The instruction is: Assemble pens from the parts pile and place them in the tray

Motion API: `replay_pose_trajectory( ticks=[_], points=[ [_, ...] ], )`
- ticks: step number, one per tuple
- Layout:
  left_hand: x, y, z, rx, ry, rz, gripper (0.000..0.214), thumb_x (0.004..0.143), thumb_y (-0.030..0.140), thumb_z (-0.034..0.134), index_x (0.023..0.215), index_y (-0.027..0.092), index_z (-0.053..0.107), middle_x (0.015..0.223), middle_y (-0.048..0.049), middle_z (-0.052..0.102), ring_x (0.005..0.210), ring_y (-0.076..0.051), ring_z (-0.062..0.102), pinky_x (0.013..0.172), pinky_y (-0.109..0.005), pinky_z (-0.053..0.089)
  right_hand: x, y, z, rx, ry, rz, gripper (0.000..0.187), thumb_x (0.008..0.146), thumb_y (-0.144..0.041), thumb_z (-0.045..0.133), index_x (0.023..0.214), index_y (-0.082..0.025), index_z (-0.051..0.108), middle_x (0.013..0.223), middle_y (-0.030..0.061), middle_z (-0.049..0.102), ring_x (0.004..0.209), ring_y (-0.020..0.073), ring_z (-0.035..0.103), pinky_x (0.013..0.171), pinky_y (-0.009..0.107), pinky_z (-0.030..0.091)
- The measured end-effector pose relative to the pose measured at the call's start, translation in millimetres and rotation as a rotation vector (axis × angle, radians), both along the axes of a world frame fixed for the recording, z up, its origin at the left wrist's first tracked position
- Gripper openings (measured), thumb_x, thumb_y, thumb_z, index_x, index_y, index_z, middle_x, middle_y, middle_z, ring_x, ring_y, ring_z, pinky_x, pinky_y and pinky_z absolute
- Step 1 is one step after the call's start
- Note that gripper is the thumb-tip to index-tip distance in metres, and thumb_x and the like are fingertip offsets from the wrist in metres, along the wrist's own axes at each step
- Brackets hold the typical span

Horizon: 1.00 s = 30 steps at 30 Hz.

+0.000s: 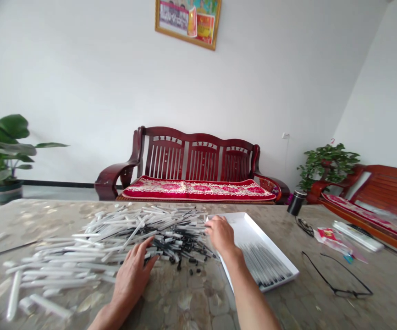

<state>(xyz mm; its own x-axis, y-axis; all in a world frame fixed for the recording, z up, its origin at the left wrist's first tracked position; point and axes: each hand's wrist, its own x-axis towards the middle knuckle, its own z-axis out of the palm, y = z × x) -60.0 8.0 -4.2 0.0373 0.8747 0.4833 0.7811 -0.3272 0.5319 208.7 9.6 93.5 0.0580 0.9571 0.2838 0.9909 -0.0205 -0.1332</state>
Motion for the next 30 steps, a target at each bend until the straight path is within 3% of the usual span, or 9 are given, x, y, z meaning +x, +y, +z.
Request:
replay_pose_trajectory(
  ticks=[4,9,20,30],
  points=[
    [1,1,-2.2,-0.038,0.032,-0.026,0.035,0.089,0.021,0.050,0.123,0.024,0.061,0.114,-0.0054,0.067,0.109,-0.022,0.061,0.094,-0.035,0.048,64,7,-10.0,-0.021,-0.026,-0.231,0.026,0.090,-0.024,0.057,0.109,-0.030,0.073,0.111,0.0033,0.068,0.103,0.0181,0.059,0.083,0.025,0.041],
    [1,4,-5.8,-0.026,0.028,-0.045,0.032,0.089,0.022,0.049,0.117,0.026,0.065,0.113,-0.0044,0.068,0.106,-0.022,0.061,0.093,-0.036,0.049,106,13,-30.7,-0.088,-0.098,-0.274,0.024,0.086,-0.016,0.059,0.098,-0.027,0.077,0.104,0.0055,0.069,0.100,0.0200,0.059,0.078,0.026,0.040],
    [-4,11,-17.7,-0.051,-0.004,-0.062,0.030,0.089,0.025,0.048,0.111,0.031,0.067,0.110,-0.0020,0.068,0.107,-0.022,0.061,0.094,-0.037,0.049,116,59,-46.0,-0.147,-0.149,-0.197,0.025,0.089,-0.015,0.057,0.103,-0.025,0.074,0.114,0.0083,0.066,0.103,0.0188,0.062,0.080,0.024,0.040],
    [-3,9,-14.2,-0.047,-0.010,-0.067,0.030,0.088,0.022,0.048,0.108,0.030,0.068,0.110,-0.0014,0.068,0.105,-0.021,0.062,0.093,-0.035,0.049,113,60,-58.2,-0.169,-0.126,-0.251,0.026,0.088,-0.013,0.057,0.108,-0.024,0.068,0.116,0.0082,0.067,0.099,0.0195,0.067,0.077,0.027,0.042]
  ],
)
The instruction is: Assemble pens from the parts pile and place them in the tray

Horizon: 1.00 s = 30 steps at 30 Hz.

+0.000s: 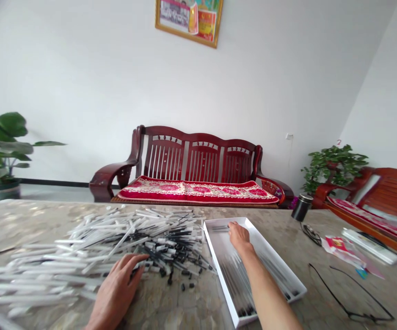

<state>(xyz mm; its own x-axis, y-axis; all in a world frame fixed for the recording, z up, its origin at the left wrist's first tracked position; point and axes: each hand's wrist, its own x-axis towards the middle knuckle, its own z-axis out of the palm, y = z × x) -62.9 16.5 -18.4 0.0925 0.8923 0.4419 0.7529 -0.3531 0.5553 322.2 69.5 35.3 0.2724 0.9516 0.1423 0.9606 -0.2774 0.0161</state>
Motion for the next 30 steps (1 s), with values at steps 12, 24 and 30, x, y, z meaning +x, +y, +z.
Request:
replay_pose_trajectory(
  ticks=[12,24,30],
  points=[
    [15,-20,26.5,-0.170,0.184,-0.073,0.031,0.097,0.031,0.038,0.090,0.025,0.068,0.093,-0.0035,0.073,0.094,-0.018,0.067,0.081,-0.028,0.046,-119,-25,29.0,0.059,0.145,0.306,0.021,0.089,-0.026,0.054,0.095,-0.028,0.073,0.104,-0.0002,0.072,0.095,0.0154,0.064,0.075,0.022,0.041],
    [14,-30,31.2,-0.317,0.304,0.022,0.031,0.093,0.018,0.036,0.094,0.019,0.067,0.095,-0.0079,0.074,0.094,-0.020,0.069,0.077,-0.029,0.045,-241,-56,13.5,-0.061,0.171,0.604,0.016,0.084,-0.023,0.059,0.089,-0.026,0.073,0.100,0.0023,0.070,0.091,0.0170,0.066,0.075,0.023,0.044],
    [12,-28,36.5,-0.333,0.317,0.044,0.031,0.093,0.016,0.035,0.094,0.018,0.066,0.092,-0.0096,0.073,0.094,-0.022,0.069,0.077,-0.032,0.045,-251,-51,5.5,0.009,0.145,0.537,0.015,0.086,-0.020,0.056,0.093,-0.024,0.069,0.100,0.0033,0.069,0.089,0.0168,0.066,0.073,0.024,0.044]
  ],
)
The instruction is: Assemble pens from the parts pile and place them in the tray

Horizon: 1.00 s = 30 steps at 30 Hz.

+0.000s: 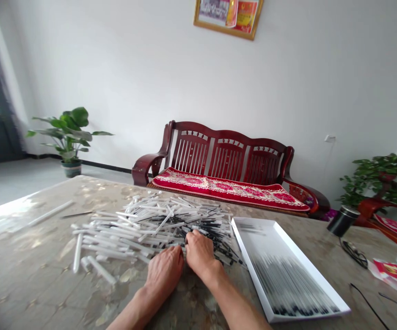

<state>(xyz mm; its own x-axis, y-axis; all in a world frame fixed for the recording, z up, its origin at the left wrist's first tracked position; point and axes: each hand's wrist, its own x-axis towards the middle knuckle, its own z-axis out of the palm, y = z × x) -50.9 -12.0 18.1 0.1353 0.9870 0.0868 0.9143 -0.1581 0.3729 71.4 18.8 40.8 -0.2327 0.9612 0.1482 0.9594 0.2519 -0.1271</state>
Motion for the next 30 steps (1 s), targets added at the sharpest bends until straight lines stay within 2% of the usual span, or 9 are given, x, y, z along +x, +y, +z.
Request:
replay_pose_trajectory(
  ticks=[4,7,13,18,21,23,25,28,30],
  points=[
    [0,0,-0.1,0.011,0.005,-0.008,0.031,0.093,0.015,0.035,0.096,0.018,0.066,0.094,-0.0100,0.073,0.095,-0.024,0.069,0.078,-0.033,0.046,-7,11,-2.2,0.028,0.060,0.010,0.019,0.090,-0.021,0.052,0.097,-0.026,0.069,0.103,0.0010,0.068,0.093,0.0148,0.065,0.075,0.023,0.043],
    [0,0,-0.4,0.007,-0.019,-0.004,0.031,0.093,0.016,0.036,0.098,0.018,0.066,0.098,-0.0094,0.073,0.097,-0.023,0.068,0.082,-0.033,0.046,-15,23,0.3,-0.026,0.038,0.059,0.021,0.091,-0.027,0.053,0.102,-0.029,0.070,0.108,0.0009,0.067,0.096,0.0146,0.065,0.078,0.023,0.043],
    [-1,2,-0.5,-0.039,-0.039,0.004,0.032,0.091,0.014,0.036,0.102,0.017,0.066,0.105,-0.0103,0.073,0.101,-0.023,0.067,0.087,-0.033,0.045,-25,43,6.7,-0.130,-0.020,0.138,0.019,0.081,-0.029,0.065,0.098,-0.030,0.073,0.106,0.0013,0.068,0.095,0.0175,0.065,0.077,0.025,0.044],
    [-2,3,-2.8,-0.031,-0.051,0.021,0.031,0.092,0.015,0.035,0.101,0.017,0.065,0.103,-0.0108,0.072,0.100,-0.024,0.067,0.086,-0.033,0.046,-23,47,7.9,-0.106,0.083,0.146,0.015,0.077,-0.023,0.064,0.087,-0.027,0.074,0.103,0.0015,0.070,0.095,0.0193,0.066,0.079,0.027,0.044],
    [-3,5,-5.6,-0.019,-0.094,0.034,0.031,0.093,0.017,0.033,0.099,0.018,0.064,0.100,-0.0107,0.072,0.095,-0.024,0.068,0.081,-0.033,0.047,-17,46,5.1,-0.069,0.187,0.110,0.018,0.082,-0.025,0.058,0.093,-0.025,0.072,0.103,0.0024,0.072,0.096,0.0192,0.067,0.080,0.027,0.046],
    [-4,8,-7.9,0.001,-0.191,0.064,0.030,0.094,0.020,0.033,0.098,0.019,0.063,0.099,-0.0108,0.071,0.092,-0.024,0.068,0.078,-0.032,0.047,-11,44,1.9,-0.064,0.321,0.072,0.021,0.085,-0.026,0.052,0.098,-0.022,0.069,0.098,0.0033,0.073,0.087,0.0176,0.069,0.075,0.026,0.049],
    [-5,11,-10.8,0.060,-0.367,0.102,0.025,0.094,0.023,0.037,0.097,0.020,0.062,0.100,-0.0105,0.070,0.091,-0.023,0.068,0.078,-0.032,0.047,-6,38,-1.3,-0.098,0.624,0.007,0.022,0.085,-0.029,0.049,0.097,-0.020,0.065,0.092,0.0040,0.073,0.074,0.0173,0.070,0.061,0.025,0.049],
    [-3,16,-16.0,0.180,-0.711,0.144,0.015,0.087,0.025,0.050,0.094,0.021,0.063,0.099,-0.0089,0.071,0.091,-0.022,0.067,0.079,-0.031,0.048,0,25,-4.1,-0.150,1.181,-0.084,0.025,0.078,-0.039,0.058,0.093,-0.019,0.059,0.087,0.0053,0.072,0.064,0.0192,0.068,0.043,0.022,0.040],
    [1,18,-19.1,0.146,-0.946,0.154,0.016,0.084,0.030,0.056,0.094,0.021,0.064,0.089,-0.0067,0.071,0.080,-0.022,0.067,0.069,-0.030,0.049,2,14,-4.3,-0.150,1.383,-0.093,0.033,0.073,-0.044,0.064,0.092,-0.019,0.057,0.085,0.0052,0.071,0.064,0.0190,0.066,0.041,0.021,0.038]
  ],
)
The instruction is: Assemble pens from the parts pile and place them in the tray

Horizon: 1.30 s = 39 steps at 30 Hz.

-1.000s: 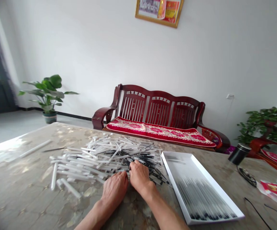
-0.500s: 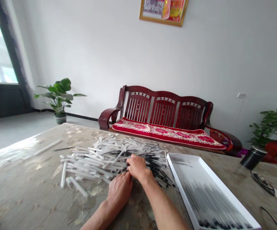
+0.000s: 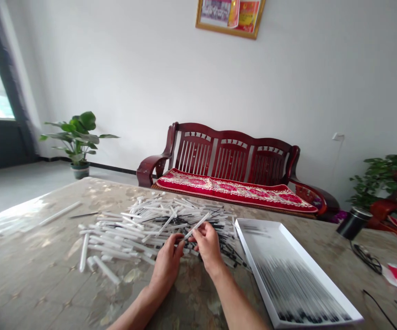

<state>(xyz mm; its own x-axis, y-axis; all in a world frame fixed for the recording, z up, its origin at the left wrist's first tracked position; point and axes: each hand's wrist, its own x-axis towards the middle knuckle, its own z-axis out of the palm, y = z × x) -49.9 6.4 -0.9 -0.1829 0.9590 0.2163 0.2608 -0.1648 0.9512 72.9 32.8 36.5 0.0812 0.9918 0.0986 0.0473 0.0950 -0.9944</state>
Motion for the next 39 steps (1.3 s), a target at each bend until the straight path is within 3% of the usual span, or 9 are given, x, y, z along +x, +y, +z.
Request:
replay_pose_trajectory(
  ticks=[3,7,12,17,21,25,28,35,39],
  points=[
    [8,1,-2.0,-0.083,-0.347,-0.107,0.027,0.079,0.043,0.061,0.091,0.019,0.065,0.072,-0.0028,0.068,0.061,-0.018,0.062,0.052,-0.025,0.044,-1,-15,0.2,0.021,0.135,0.003,0.036,0.069,-0.046,0.071,0.087,-0.018,0.058,0.079,0.0028,0.069,0.063,0.0160,0.063,0.044,0.020,0.040],
    [13,3,0.3,-0.130,-0.646,-0.162,0.039,0.064,0.052,0.074,0.077,0.016,0.065,0.059,0.0015,0.061,0.049,-0.011,0.051,0.046,-0.021,0.040,0,-25,-1.4,0.018,0.207,0.024,0.038,0.063,-0.044,0.079,0.082,-0.018,0.060,0.069,-0.0015,0.063,0.057,0.0113,0.055,0.041,0.017,0.034],
    [8,5,4.2,-0.151,-0.748,-0.094,0.045,0.054,0.049,0.082,0.077,0.015,0.065,0.055,0.0037,0.059,0.047,-0.008,0.048,0.044,-0.019,0.037,14,-24,-3.4,0.042,0.304,-0.100,0.042,0.068,-0.054,0.076,0.082,-0.018,0.059,0.057,-0.0051,0.057,0.043,0.0059,0.044,0.037,0.016,0.030],
    [3,7,5.7,-0.136,-0.718,-0.094,0.044,0.053,0.047,0.084,0.077,0.014,0.067,0.054,0.0037,0.059,0.048,-0.008,0.049,0.045,-0.019,0.038,22,-23,-5.5,0.033,0.384,-0.187,0.048,0.064,-0.055,0.078,0.093,-0.022,0.060,0.076,-0.0030,0.062,0.057,0.0100,0.058,0.038,0.016,0.036],
    [2,5,7.4,-0.136,-0.723,-0.136,0.041,0.052,0.043,0.086,0.075,0.014,0.068,0.051,0.0049,0.056,0.046,-0.007,0.047,0.045,-0.019,0.036,24,-23,-11.8,0.035,0.365,-0.160,0.044,0.068,-0.055,0.075,0.093,-0.021,0.062,0.065,-0.0052,0.057,0.052,0.0093,0.052,0.039,0.016,0.035],
    [4,2,8.3,-0.206,-0.929,-0.146,0.047,0.050,0.039,0.089,0.085,0.015,0.069,0.058,0.0050,0.060,0.049,-0.005,0.050,0.050,-0.017,0.041,20,-24,-20.7,0.000,0.300,-0.084,0.039,0.070,-0.050,0.073,0.092,-0.018,0.064,0.072,-0.0001,0.065,0.059,0.0125,0.058,0.044,0.019,0.039],
    [5,2,7.9,-0.260,-0.997,-0.149,0.050,0.050,0.038,0.090,0.089,0.014,0.069,0.065,0.0028,0.064,0.054,-0.007,0.056,0.052,-0.017,0.045,16,-24,-27.2,0.014,0.109,0.006,0.035,0.075,-0.045,0.067,0.098,-0.019,0.066,0.077,0.0011,0.067,0.060,0.0146,0.059,0.045,0.021,0.040],
    [5,6,10.5,-0.290,-1.030,0.047,0.017,0.080,0.029,0.071,0.082,0.016,0.061,0.079,-0.0046,0.071,0.063,-0.013,0.069,0.060,-0.024,0.056,31,-21,-26.3,0.270,-1.013,-0.214,0.012,0.082,-0.020,0.061,0.088,-0.026,0.069,0.094,0.0043,0.067,0.088,0.0208,0.065,0.072,0.027,0.046],
    [6,8,8.3,-0.287,-1.014,0.091,0.006,0.086,0.017,0.063,0.083,0.016,0.058,0.080,-0.0066,0.073,0.061,-0.013,0.070,0.061,-0.026,0.058,29,-22,-22.0,0.258,-1.305,-0.188,0.010,0.086,-0.019,0.061,0.089,-0.025,0.069,0.096,0.0048,0.066,0.092,0.0209,0.064,0.071,0.027,0.045]
  ],
)
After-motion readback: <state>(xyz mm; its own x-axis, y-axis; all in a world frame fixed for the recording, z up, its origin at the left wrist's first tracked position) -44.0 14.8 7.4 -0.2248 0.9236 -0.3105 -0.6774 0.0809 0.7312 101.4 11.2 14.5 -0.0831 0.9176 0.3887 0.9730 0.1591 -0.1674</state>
